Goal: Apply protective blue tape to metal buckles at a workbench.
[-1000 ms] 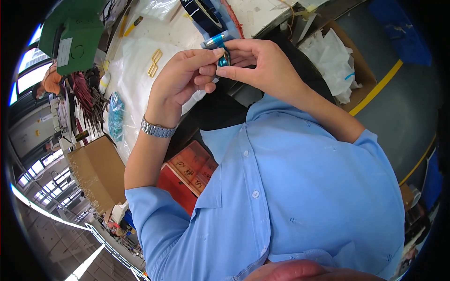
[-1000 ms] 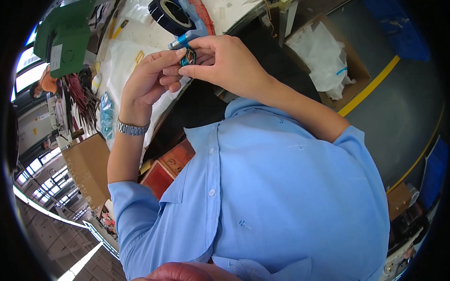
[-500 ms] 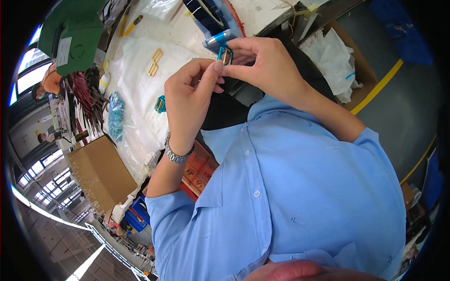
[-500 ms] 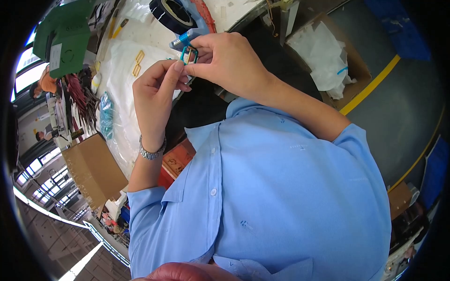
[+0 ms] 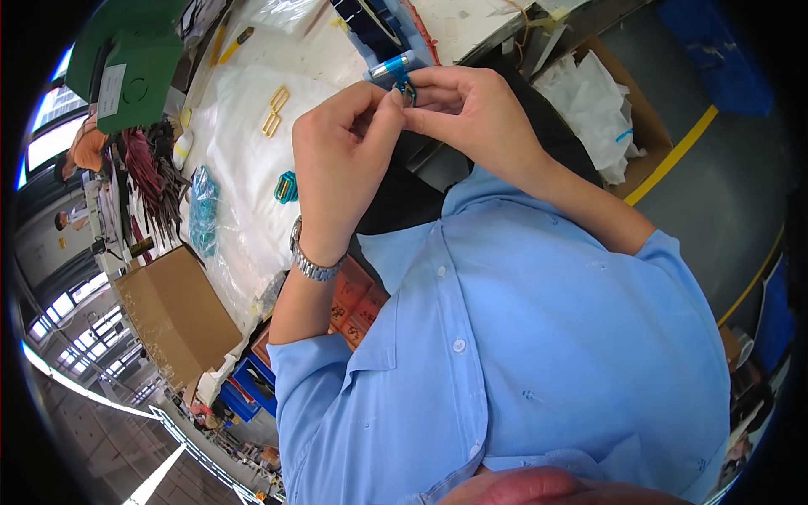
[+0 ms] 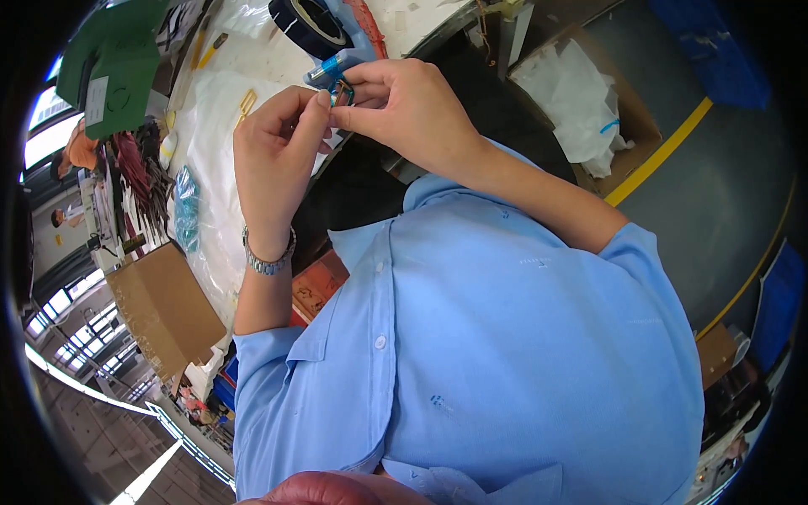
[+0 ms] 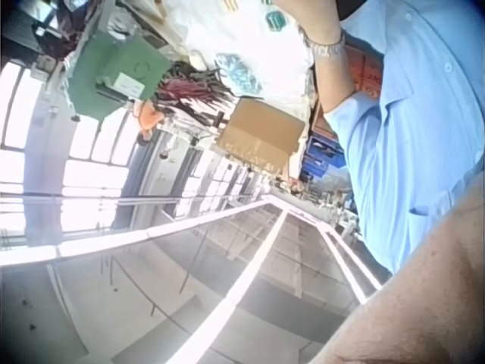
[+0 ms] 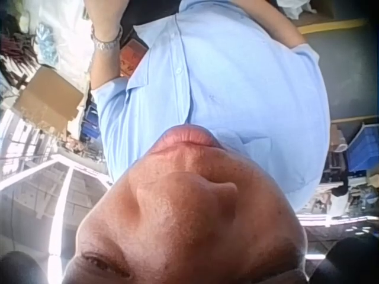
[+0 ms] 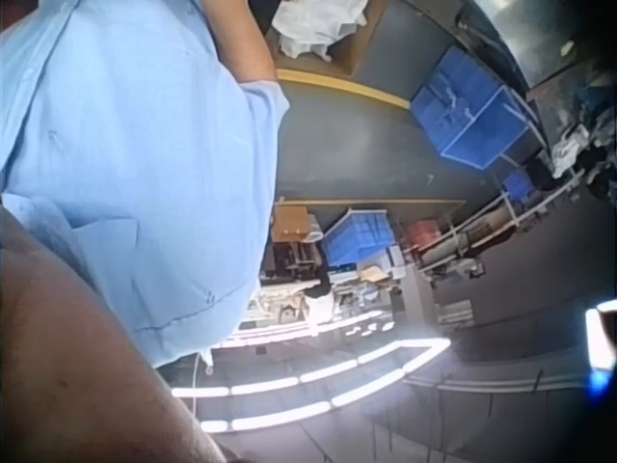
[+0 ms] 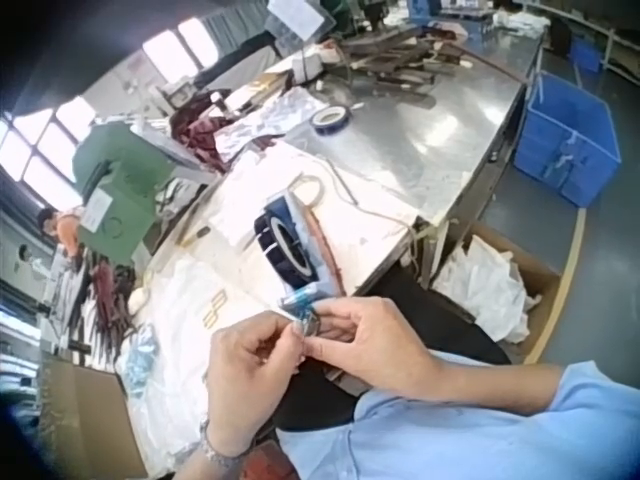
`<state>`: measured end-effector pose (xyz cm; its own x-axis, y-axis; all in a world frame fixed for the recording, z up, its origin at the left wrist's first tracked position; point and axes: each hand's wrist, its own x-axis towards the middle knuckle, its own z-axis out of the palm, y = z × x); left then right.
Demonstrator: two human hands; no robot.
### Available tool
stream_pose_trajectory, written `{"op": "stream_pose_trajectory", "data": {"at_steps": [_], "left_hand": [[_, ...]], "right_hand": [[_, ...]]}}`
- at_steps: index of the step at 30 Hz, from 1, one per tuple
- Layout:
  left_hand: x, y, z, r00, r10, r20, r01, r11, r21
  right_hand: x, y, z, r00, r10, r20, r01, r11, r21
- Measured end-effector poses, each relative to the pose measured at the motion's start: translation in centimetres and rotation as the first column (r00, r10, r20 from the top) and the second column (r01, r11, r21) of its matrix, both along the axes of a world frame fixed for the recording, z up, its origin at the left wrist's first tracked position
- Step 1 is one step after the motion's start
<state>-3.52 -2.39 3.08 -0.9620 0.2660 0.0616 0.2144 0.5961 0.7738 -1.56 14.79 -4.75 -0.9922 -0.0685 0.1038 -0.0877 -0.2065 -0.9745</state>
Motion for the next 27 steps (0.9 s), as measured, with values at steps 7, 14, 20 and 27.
{"op": "stream_pose_trajectory", "data": {"at_steps": [7,14,20,27], "left_hand": [[-0.9,0.9,0.5,0.997,0.025,-0.078,-0.039,0.981,-0.189],[0.2,0.7,-0.6,0.996,0.056,-0.064,-0.068,0.974,-0.215],[-0.6,0.4,-1.7,0.991,-0.067,-0.119,0.024,0.943,-0.332],[4.1,-0.9,-4.8,0.993,0.042,0.108,-0.032,0.996,-0.088]], "right_hand": [[-0.2,0.6,0.2,0.999,-0.011,-0.036,0.016,0.988,0.153],[0.4,0.6,-0.1,0.996,-0.041,-0.076,0.056,0.977,0.207],[0.9,0.4,-2.2,0.999,0.021,0.043,-0.029,0.98,0.196],[3.7,1.1,-1.3,0.989,0.116,0.09,-0.141,0.923,0.359]]}}
